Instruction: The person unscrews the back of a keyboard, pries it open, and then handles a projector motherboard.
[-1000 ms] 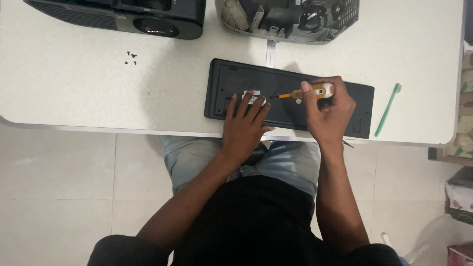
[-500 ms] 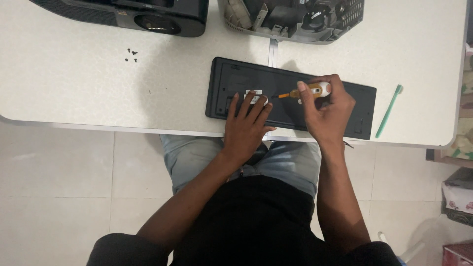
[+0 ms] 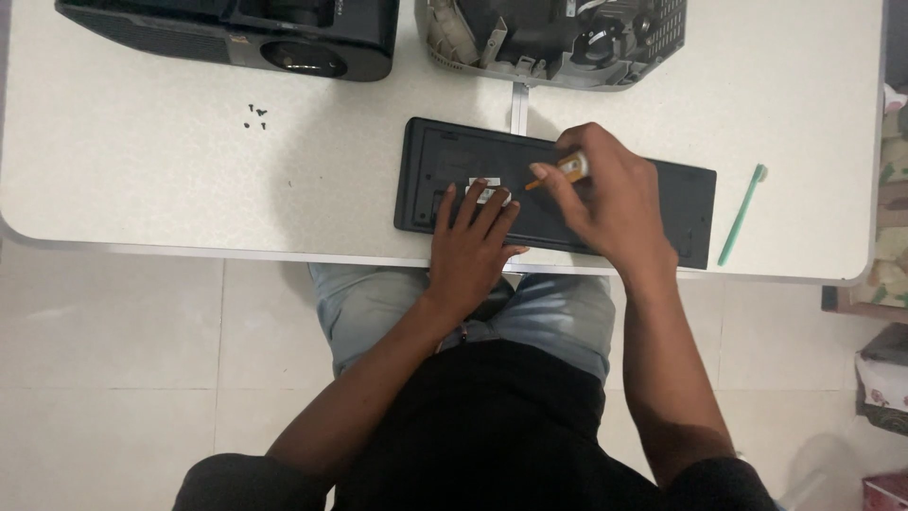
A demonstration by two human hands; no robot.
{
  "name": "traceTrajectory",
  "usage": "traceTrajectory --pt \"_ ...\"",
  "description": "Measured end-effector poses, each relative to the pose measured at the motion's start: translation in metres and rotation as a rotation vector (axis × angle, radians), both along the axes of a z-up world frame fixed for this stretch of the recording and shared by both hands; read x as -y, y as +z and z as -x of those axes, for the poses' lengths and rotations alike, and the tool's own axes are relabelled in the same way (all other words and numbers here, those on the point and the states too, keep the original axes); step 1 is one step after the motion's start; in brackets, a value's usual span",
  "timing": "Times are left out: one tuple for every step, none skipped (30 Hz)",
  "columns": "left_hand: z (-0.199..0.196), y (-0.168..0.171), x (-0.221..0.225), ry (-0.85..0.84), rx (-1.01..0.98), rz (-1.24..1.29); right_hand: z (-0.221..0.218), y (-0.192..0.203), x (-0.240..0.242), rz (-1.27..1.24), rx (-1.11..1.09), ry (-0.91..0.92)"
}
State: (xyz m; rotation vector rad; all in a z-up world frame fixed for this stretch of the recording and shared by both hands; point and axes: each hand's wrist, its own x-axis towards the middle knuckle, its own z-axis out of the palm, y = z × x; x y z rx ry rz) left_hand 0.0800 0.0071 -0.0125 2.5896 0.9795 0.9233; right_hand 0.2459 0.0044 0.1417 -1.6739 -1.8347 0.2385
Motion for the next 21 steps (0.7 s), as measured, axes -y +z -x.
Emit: traceTrajectory --pt "0.000 0.000 0.000 -0.001 -0.001 -0.003 -0.005 0.001 -0.002 -0.003 -0.001 -0.001" --pt "0.000 0.000 0.001 -0.001 0.000 0.013 -0.010 0.001 -0.003 0.058 0.079 0.044" --pt "0.000 0.000 0.001 -0.002 0.001 0.029 -0.016 0.001 -0.004 0.118 0.160 0.089" --pt "0.000 0.001 0.001 -0.003 0.000 0.028 -0.012 0.008 -0.007 0.117 0.158 0.088" --pt "0.001 0.002 0.001 -0.002 -0.004 0.031 -0.008 0.014 -0.010 0.124 0.211 0.101" --pt "0.001 0.002 0.001 -0.001 -0.005 0.031 -0.004 0.021 -0.013 0.129 0.265 0.113" --pt "0.001 0.003 0.000 -0.003 -0.005 0.026 -0.004 0.022 -0.016 0.125 0.266 0.111" --pt "0.001 0.003 0.001 -0.002 -0.002 0.028 -0.004 0.023 -0.018 0.106 0.307 0.127" --pt "0.001 0.004 0.001 -0.002 0.002 0.030 -0.004 0.024 -0.020 0.088 0.348 0.143" --pt "0.001 0.003 0.001 -0.003 0.001 0.028 -0.004 0.025 -0.019 0.086 0.348 0.142" --pt "0.001 0.001 0.001 -0.003 0.000 0.021 -0.003 0.026 -0.019 0.087 0.401 0.114" --pt "0.001 0.000 0.002 -0.003 -0.002 0.017 -0.003 0.026 -0.018 0.089 0.454 0.087" --pt "0.001 0.000 0.002 -0.003 -0.003 0.016 -0.007 0.023 -0.020 0.089 0.453 0.087" --pt "0.002 0.001 0.002 -0.005 -0.013 0.025 -0.010 0.020 -0.022 0.103 0.483 0.111" --pt "0.002 0.002 0.002 -0.006 -0.023 0.033 -0.014 0.017 -0.024 0.117 0.512 0.136" --pt "0.002 0.002 0.002 -0.008 -0.022 0.033 -0.013 0.017 -0.024 0.117 0.512 0.134" --pt "0.002 0.002 0.002 -0.008 -0.028 0.043 -0.012 0.018 -0.025 0.148 0.447 0.147" --pt "0.002 0.002 0.001 -0.006 -0.034 0.049 -0.011 0.019 -0.026 0.176 0.383 0.159" --pt "0.001 0.002 0.001 -0.008 -0.033 0.046 -0.010 0.022 -0.025 0.173 0.384 0.157" --pt "0.002 0.003 0.002 -0.006 -0.034 0.051 -0.009 0.025 -0.024 0.177 0.413 0.148" --pt "0.002 0.003 0.002 -0.004 -0.036 0.055 -0.008 0.029 -0.023 0.181 0.443 0.140"
